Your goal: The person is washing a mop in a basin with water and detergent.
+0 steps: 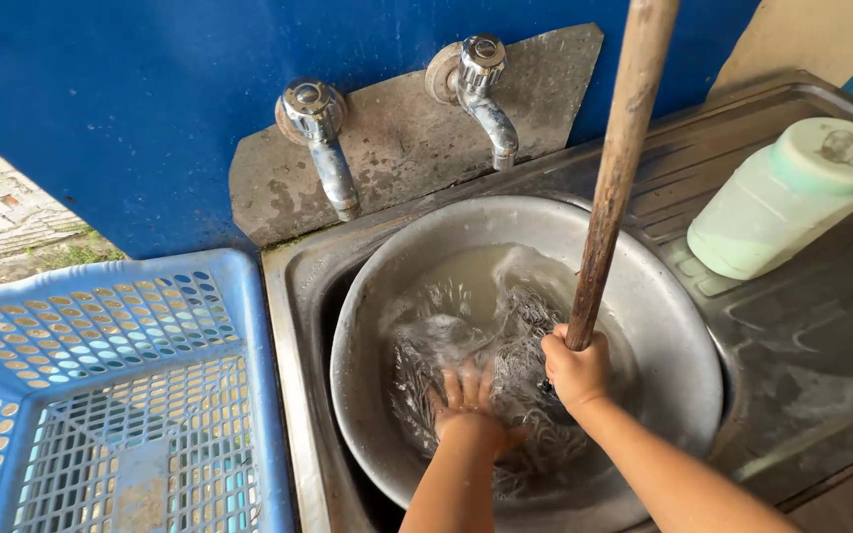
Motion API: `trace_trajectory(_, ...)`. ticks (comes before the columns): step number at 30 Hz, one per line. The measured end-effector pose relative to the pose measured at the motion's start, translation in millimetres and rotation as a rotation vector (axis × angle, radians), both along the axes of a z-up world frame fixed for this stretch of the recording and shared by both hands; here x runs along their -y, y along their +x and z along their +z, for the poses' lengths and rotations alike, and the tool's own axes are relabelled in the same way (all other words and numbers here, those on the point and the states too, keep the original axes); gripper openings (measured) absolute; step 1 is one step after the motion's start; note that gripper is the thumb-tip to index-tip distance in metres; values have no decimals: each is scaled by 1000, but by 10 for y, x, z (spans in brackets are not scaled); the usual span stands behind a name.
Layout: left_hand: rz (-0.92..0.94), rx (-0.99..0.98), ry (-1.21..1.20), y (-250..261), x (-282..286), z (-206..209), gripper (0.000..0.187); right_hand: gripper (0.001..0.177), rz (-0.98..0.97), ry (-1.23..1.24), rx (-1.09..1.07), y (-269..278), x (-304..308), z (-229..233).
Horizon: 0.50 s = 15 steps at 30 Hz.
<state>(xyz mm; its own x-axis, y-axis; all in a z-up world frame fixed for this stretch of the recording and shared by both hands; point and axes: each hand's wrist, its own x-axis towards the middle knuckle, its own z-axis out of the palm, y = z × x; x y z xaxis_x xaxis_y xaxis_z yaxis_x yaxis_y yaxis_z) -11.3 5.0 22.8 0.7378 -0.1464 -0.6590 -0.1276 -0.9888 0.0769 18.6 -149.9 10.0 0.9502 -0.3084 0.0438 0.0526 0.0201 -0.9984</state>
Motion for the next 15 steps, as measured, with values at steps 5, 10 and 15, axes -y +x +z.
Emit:
trace_trajectory(5,-27,-7,26,15,-24,276,123,34,17,5,3,35,-1,-9)
trace_trajectory(10,-60,-10,31,176,-29,274,125,35,25,25,14,123,9,-21)
trace_trajectory(15,-37,-60,17,388,-29,283,126,34,27,37,35,340,-3,-57)
